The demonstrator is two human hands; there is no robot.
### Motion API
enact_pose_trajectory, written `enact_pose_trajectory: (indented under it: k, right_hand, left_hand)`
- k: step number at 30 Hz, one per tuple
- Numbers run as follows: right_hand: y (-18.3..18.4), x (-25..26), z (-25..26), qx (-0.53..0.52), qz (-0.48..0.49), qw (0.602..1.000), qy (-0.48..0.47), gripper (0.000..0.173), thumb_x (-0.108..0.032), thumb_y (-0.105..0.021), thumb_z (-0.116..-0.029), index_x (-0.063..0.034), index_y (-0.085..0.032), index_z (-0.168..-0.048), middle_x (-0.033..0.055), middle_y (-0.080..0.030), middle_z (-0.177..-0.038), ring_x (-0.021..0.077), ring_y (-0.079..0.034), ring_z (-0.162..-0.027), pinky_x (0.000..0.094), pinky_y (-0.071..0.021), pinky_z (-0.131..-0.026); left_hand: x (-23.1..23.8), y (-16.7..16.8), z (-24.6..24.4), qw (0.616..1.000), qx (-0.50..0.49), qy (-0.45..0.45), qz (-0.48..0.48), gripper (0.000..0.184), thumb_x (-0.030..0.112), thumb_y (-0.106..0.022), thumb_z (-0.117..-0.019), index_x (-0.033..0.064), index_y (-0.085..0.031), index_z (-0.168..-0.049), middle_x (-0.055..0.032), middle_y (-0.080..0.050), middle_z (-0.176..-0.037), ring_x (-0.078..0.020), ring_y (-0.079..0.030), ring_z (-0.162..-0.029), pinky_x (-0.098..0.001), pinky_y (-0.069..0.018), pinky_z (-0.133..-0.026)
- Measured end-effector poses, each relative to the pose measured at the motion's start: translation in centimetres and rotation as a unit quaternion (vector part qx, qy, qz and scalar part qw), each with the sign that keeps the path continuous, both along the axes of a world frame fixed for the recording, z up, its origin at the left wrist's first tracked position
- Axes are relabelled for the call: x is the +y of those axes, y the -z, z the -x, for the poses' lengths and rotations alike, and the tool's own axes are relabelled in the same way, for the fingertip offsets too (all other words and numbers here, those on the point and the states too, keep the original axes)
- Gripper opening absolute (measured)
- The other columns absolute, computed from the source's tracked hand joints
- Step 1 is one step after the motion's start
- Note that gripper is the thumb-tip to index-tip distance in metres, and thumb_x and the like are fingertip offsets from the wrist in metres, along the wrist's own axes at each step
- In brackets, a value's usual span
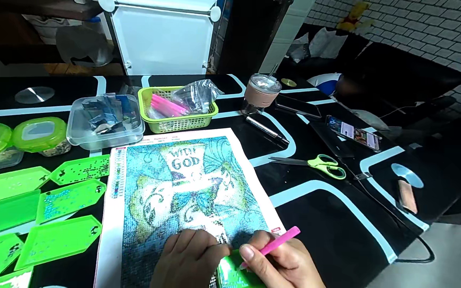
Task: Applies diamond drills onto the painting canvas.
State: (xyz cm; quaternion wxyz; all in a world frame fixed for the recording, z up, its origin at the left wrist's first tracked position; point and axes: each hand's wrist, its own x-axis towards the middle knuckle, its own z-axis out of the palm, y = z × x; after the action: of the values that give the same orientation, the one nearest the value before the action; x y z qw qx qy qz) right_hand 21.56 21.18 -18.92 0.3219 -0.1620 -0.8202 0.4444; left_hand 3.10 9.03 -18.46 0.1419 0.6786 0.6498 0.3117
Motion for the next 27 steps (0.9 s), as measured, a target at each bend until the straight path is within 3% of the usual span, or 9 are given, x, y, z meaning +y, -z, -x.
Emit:
enact_pose_trajectory:
  k: [27]
  right_hand:
    - [0.2, 0.15, -0.35, 0.005, -0.006, 0.999, -0.031, 0.027, -0.017, -0.056, -0.1068, 0.0004, -0.062, -0.087, 0.0067, -0.061, -0.067, 0.0037, -0.058, -0.061, 0.0168, -0.0483, -0.058]
  left_hand:
    - [0.12, 0.28, -0.13, 1.0, 0.014, -0.006, -0.008, 0.043, 0.045, -0.081, -0.0797, 0.0194, -0.077, -0.114, -0.0045, -0.072, -0.103, -0.0258, -0.065, -0.098, -0.0443, -0.0484, -0.083]
